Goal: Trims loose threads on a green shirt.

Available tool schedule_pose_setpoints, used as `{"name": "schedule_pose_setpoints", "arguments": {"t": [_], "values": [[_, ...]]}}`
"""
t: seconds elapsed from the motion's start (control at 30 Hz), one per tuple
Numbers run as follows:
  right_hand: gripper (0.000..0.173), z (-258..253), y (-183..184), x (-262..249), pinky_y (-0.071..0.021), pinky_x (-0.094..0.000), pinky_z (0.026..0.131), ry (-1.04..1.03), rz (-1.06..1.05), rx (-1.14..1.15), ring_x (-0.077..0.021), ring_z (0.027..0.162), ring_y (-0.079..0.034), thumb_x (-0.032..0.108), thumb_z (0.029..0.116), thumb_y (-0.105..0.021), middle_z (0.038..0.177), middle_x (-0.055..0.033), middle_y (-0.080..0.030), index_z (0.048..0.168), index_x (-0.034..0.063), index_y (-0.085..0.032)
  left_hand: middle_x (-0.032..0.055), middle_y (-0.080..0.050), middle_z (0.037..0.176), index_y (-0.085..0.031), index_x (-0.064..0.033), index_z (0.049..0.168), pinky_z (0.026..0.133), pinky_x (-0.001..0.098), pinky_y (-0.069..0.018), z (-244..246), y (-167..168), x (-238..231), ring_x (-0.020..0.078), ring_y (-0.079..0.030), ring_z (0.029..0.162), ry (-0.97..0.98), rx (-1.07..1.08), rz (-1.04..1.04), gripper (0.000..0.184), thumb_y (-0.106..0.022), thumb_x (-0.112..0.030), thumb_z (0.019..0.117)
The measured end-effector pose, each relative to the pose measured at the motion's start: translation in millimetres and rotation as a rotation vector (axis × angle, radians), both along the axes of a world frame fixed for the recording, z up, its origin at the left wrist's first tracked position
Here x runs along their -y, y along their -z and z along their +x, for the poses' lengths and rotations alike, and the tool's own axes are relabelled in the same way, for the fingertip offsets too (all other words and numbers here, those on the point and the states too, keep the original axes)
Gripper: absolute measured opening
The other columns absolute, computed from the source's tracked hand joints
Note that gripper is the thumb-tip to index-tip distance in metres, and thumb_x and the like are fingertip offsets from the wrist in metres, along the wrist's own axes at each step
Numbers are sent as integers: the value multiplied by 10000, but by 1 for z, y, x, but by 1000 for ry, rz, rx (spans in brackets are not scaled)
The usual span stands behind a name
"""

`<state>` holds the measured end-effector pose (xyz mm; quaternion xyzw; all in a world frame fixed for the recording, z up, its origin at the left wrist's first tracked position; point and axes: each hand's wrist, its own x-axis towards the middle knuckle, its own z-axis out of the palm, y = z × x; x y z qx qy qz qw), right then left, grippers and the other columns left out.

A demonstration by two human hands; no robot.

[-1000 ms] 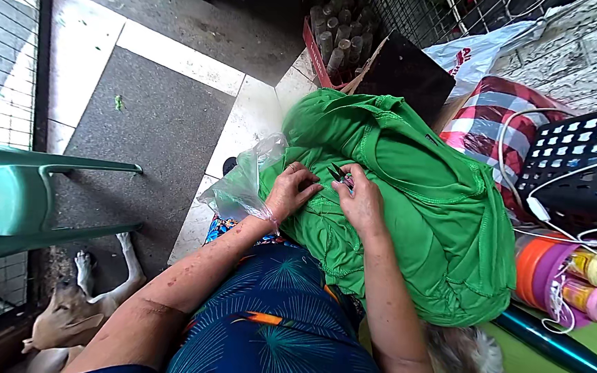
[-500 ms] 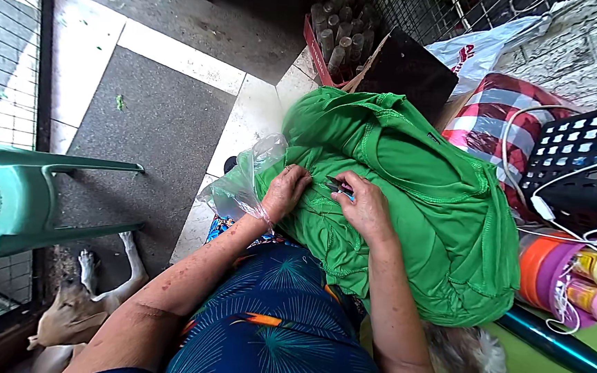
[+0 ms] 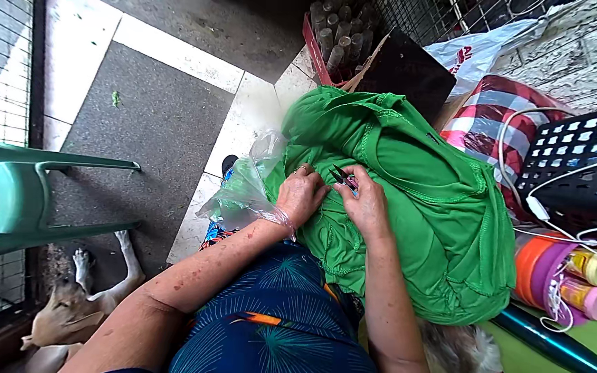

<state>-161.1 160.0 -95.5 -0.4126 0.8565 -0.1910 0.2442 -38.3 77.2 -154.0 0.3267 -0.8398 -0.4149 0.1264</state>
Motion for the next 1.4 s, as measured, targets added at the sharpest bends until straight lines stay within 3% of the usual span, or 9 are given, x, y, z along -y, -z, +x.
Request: {"name": "schedule_pose_setpoints", "arguments": {"t": [0.27,0.6,0.8,0.93,1.0,1.07,1.17,1.27,1.4], "values": [[252,-2,1,-4,-532,-592,780,-128,-9,-32,-385,934,-702,77,943,-721,1020,-215,-716,1183,5,-691,205,-698,1049,-719,51,985,916,467,-525,16,35,17,302,-680,1002,-43,-199,169,185,-599,-89,997],[213,20,-6,17,-517,-552,782,-361,249,-299,-410,901,-690,29,920,-704,979,-241,-685,1132,6,-707,166,-675,1061,-678,23,1030,895,424,-527,23,43,10,246,-666,996,-65,-280,172,197,-547,-125,1037],[137,23,8,19,-514,-497,678,-430,191,-428,-381,771,-690,-6,930,-641,871,-228,-677,1027,26,-733,130,-650,1130,-673,-27,1005,868,406,-539,26,34,7,217,-652,1018,-40,-231,162,161,-566,-143,1038],[127,17,9,16,-517,-513,674,-428,174,-389,-390,779,-692,25,948,-649,894,-224,-683,1046,32,-728,134,-650,1113,-638,-1,1039,921,361,-529,30,39,6,190,-651,1018,-91,-303,205,184,-511,-132,1061],[156,9,5,15,-531,-578,722,-351,169,-255,-422,859,-699,60,979,-649,977,-240,-696,1120,25,-707,107,-687,1032,-596,-13,1089,869,329,-576,34,43,4,141,-699,909,-159,-343,264,194,-481,-169,1085],[218,1,1,11,-529,-623,754,-247,125,-106,-434,925,-700,89,986,-664,1026,-239,-705,1192,16,-674,102,-688,1005,-610,-16,1075,850,326,-575,37,46,3,137,-698,882,-196,-364,288,182,-510,-169,1075],[256,-4,2,7,-523,-608,740,-139,65,2,-408,886,-689,109,983,-685,984,-222,-700,1217,12,-648,96,-663,1041,-690,-18,1024,863,286,-547,37,47,3,127,-660,926,-182,-398,210,133,-611,-125,1017],[274,-2,2,7,-522,-607,744,-117,56,-10,-407,888,-690,108,987,-676,990,-228,-699,1238,6,-640,143,-673,1036,-739,6,996,851,265,-555,29,49,4,161,-669,919,-119,-424,76,97,-685,-62,952],[284,2,12,4,-542,-554,721,-134,-113,-57,-374,857,-696,74,958,-697,987,-218,-702,1221,-19,-646,192,-699,958,-764,17,940,806,346,-576,16,62,6,267,-699,864,-82,-412,-106,83,-716,-44,909]]}}
